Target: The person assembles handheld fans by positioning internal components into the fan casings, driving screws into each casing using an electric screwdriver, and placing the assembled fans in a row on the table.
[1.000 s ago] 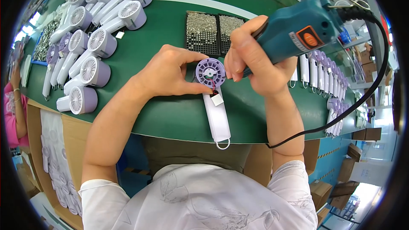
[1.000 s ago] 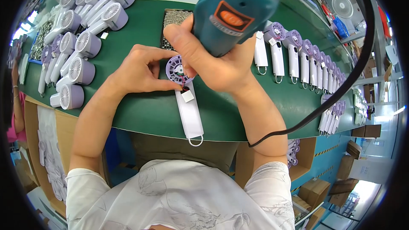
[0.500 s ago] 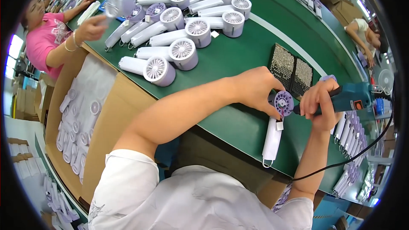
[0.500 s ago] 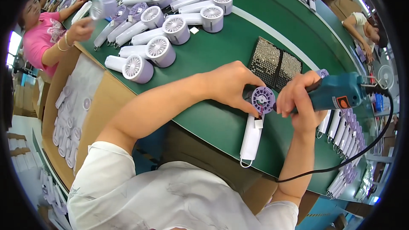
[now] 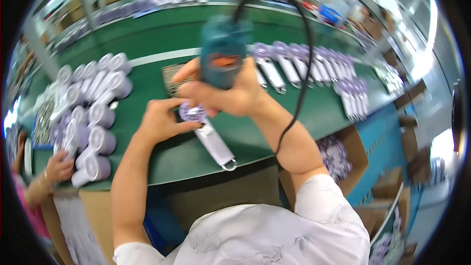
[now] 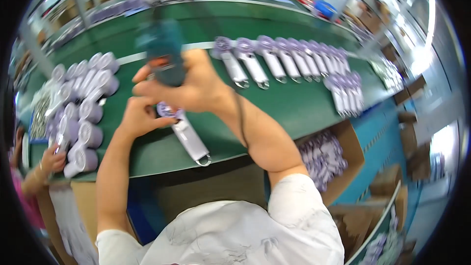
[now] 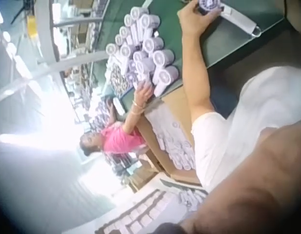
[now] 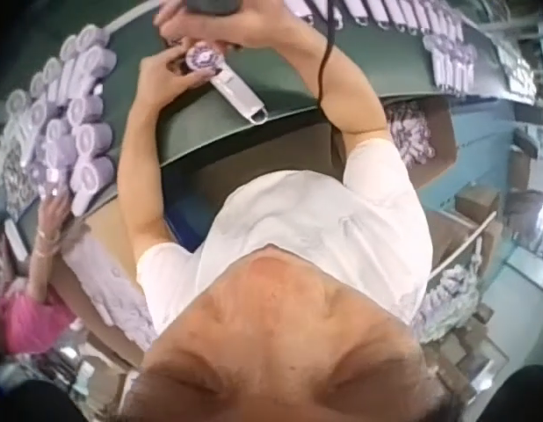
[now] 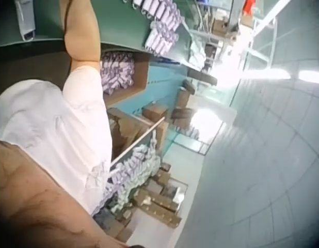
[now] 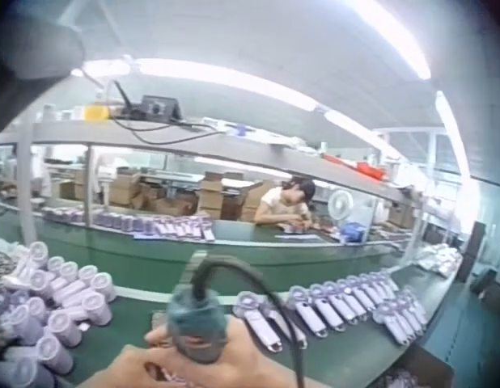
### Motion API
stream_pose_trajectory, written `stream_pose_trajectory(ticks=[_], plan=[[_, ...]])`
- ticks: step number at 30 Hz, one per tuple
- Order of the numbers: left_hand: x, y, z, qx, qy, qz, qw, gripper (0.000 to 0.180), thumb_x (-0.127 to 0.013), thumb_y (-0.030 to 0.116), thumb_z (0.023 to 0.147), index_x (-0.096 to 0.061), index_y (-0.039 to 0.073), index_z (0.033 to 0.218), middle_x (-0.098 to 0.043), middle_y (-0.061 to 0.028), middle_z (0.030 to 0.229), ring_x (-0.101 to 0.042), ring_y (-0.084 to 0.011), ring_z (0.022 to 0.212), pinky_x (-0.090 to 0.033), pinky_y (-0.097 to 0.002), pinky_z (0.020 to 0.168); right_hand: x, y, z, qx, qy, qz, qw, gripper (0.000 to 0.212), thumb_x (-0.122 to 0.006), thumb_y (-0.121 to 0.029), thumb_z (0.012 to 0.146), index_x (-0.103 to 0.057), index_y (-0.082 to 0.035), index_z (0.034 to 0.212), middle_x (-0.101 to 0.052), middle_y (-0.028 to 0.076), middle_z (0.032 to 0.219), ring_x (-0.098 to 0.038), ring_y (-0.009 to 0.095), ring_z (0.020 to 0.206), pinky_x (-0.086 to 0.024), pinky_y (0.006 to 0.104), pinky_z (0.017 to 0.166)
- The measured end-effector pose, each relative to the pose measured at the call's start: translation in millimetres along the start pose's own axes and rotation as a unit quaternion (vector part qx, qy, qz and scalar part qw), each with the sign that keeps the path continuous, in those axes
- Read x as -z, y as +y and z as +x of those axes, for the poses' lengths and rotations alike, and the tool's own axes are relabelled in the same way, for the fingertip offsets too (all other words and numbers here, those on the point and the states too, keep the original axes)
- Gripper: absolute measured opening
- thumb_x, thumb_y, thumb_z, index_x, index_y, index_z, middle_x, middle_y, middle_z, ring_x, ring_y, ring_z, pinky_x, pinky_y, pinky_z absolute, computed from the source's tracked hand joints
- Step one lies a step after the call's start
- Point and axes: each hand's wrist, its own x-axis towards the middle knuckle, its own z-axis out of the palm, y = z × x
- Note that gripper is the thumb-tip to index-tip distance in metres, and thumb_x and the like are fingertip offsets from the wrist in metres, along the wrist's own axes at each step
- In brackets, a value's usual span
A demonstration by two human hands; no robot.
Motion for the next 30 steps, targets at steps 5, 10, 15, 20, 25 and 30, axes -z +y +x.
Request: stream_pose_trajectory(ticks=[5, 10, 15, 20, 25, 30], plan=[[-24.9, -35.1, 10.3, -0.184, 0.096, 0.002, 0.978, 0.046, -0.091, 0.027, 0.065, -0.074, 0.002, 0.099, -0.074, -0.0101, 0.082, -0.059, -0.0168, 0.054, -0.051, -0.0308, 0.054, -4.7, 5.5, -63.7, 0.014, -0.013, -0.485, 0.874, 0.036, -0.085, -0.025, 0.071, -0.070, -0.002, 0.095, -0.067, 0.016, 0.079, -0.068, 0.036, 0.075, -0.056, 0.0443, 0.069], [-37.7, -2.0, 7.1, -0.075, 0.111, 0.004, 0.991, 0.059, -0.098, 0.032, 0.057, -0.072, -0.002, 0.098, -0.073, -0.0055, 0.080, -0.051, -0.0039, 0.049, -0.040, -0.0205, 0.045, -2.9, 36.3, -105.5, -0.142, -0.071, -0.563, 0.811, 0.043, -0.081, -0.032, 0.076, -0.063, 0.003, 0.093, -0.067, 0.019, 0.081, -0.069, 0.038, 0.076, -0.056, 0.0436, 0.071], [-42.4, -2.3, -0.3, -0.144, 0.115, -0.032, 0.982, 0.045, -0.090, 0.016, 0.070, -0.069, -0.001, 0.106, -0.073, -0.0049, 0.090, -0.051, -0.0027, 0.051, -0.038, -0.0195, 0.046, 16.8, 27.2, -121.0, -0.192, -0.050, -0.557, 0.806, 0.037, -0.079, -0.028, 0.076, -0.066, 0.002, 0.095, -0.069, 0.020, 0.085, -0.070, 0.037, 0.081, -0.057, 0.0444, 0.075], [-38.0, -0.6, 1.0, -0.175, 0.174, -0.027, 0.969, 0.039, -0.088, 0.011, 0.072, -0.066, -0.003, 0.102, -0.071, -0.0065, 0.082, -0.048, -0.0040, 0.045, -0.036, -0.0188, 0.042, 102.4, -9.1, -186.1, -0.220, 0.141, -0.604, 0.753, 0.035, -0.078, -0.029, 0.076, -0.071, -0.008, 0.103, -0.072, 0.020, 0.093, -0.069, 0.039, 0.089, -0.055, 0.0460, 0.083], [-36.8, 12.9, -1.8, -0.213, 0.165, 0.005, 0.963, 0.035, -0.087, 0.012, 0.072, -0.068, 0.000, 0.098, -0.064, -0.0038, 0.069, -0.048, -0.0071, 0.043, -0.037, -0.0217, 0.040, 222.3, -22.2, -251.2, -0.372, 0.262, -0.675, 0.580, 0.033, -0.081, -0.029, 0.074, -0.073, -0.002, 0.091, -0.070, 0.024, 0.086, -0.069, 0.041, 0.086, -0.055, 0.0490, 0.080], [-34.1, 35.4, -2.0, -0.332, 0.120, 0.093, 0.931, 0.028, -0.086, 0.017, 0.073, -0.065, 0.005, 0.086, -0.057, -0.0045, 0.064, -0.056, -0.0193, 0.047, -0.043, -0.0308, 0.042, 294.1, -6.0, -271.8, -0.408, 0.257, -0.689, 0.541, 0.041, -0.085, -0.029, 0.069, -0.072, 0.004, 0.087, -0.069, 0.030, 0.089, -0.068, 0.044, 0.088, -0.054, 0.0505, 0.080]])
